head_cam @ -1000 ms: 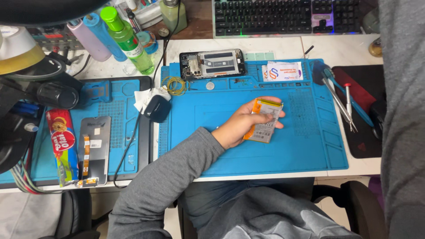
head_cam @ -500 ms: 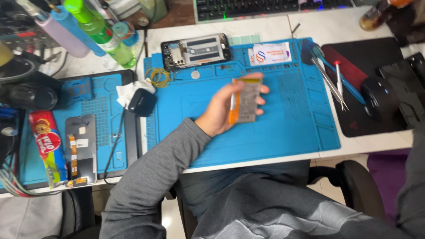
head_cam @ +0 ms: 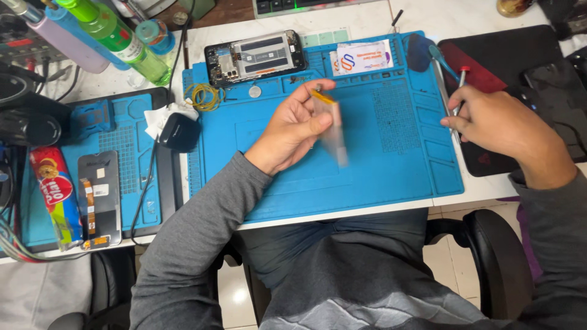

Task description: The person removes the battery from a disassembled smartphone using a plastic pry tool and tweezers. They then peel the protective film off a new battery and place it on the work mat, preparing it for installation.

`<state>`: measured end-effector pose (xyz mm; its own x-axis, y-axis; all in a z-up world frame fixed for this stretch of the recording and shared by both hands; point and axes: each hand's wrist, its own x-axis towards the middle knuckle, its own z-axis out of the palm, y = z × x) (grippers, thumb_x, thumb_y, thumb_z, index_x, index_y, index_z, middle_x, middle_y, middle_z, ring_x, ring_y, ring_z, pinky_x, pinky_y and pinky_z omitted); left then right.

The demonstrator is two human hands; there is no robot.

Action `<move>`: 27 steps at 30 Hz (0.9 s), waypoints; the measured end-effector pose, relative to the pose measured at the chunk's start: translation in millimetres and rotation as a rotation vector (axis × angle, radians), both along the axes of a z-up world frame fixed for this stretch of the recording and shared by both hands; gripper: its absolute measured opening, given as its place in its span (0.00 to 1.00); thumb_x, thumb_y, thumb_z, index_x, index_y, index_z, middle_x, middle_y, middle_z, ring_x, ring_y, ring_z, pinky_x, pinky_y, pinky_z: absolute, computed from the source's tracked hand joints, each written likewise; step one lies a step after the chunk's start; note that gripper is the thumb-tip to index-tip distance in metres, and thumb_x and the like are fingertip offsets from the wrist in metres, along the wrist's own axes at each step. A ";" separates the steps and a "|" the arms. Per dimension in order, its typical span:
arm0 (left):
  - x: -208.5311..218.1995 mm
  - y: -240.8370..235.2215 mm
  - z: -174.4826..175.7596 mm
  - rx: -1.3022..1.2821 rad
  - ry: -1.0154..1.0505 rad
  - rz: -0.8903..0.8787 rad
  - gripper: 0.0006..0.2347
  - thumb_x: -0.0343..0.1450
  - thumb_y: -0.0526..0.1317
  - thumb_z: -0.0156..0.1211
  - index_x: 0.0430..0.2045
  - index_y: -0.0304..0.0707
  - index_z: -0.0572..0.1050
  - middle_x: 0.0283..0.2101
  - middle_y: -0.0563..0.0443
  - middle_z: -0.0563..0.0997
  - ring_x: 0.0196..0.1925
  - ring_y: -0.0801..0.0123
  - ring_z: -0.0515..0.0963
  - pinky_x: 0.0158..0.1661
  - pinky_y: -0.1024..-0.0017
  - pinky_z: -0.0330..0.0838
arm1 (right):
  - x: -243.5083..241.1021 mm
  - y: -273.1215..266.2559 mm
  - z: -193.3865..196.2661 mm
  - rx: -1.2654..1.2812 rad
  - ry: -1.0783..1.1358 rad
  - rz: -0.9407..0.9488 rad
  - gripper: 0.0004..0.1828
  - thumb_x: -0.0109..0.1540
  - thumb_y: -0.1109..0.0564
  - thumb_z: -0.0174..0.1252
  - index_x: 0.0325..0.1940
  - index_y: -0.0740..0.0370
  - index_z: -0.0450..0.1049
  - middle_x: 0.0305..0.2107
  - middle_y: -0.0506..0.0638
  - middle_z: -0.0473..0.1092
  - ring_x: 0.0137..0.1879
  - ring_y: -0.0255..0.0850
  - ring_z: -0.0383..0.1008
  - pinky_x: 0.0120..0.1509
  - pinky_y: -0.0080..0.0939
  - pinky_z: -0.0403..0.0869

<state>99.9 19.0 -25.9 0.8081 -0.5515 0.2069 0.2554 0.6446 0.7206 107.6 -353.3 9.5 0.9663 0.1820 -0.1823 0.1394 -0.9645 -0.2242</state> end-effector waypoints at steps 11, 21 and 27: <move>-12.9 2.0 17.2 0.157 0.133 0.109 0.13 0.76 0.32 0.61 0.54 0.34 0.72 0.50 0.45 0.81 0.51 0.65 0.81 0.53 0.62 0.79 | -7.7 -14.2 -4.4 -0.010 -0.073 0.002 0.23 0.66 0.54 0.60 0.63 0.69 0.69 0.28 0.53 0.79 0.32 0.47 0.82 0.39 0.44 0.79; -12.0 -3.9 16.6 0.137 0.112 0.145 0.08 0.79 0.34 0.54 0.51 0.35 0.67 0.54 0.34 0.80 0.58 0.55 0.81 0.54 0.57 0.81 | -15.7 -15.7 -7.0 -0.404 -0.271 0.022 0.23 0.61 0.47 0.68 0.55 0.62 0.76 0.28 0.57 0.76 0.32 0.49 0.79 0.38 0.46 0.78; -12.0 -7.6 9.7 0.134 0.136 0.118 0.08 0.79 0.32 0.51 0.51 0.36 0.64 0.53 0.35 0.80 0.57 0.55 0.82 0.52 0.58 0.81 | -17.1 -44.6 -14.5 -0.236 -0.209 -0.037 0.19 0.66 0.45 0.63 0.47 0.64 0.81 0.27 0.55 0.75 0.31 0.49 0.78 0.37 0.50 0.76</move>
<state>87.9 11.4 -16.1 0.8840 -0.4670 0.0224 0.2850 0.5762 0.7660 90.4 -397.9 -5.1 0.9924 0.1227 -0.0119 0.1231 -0.9917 0.0365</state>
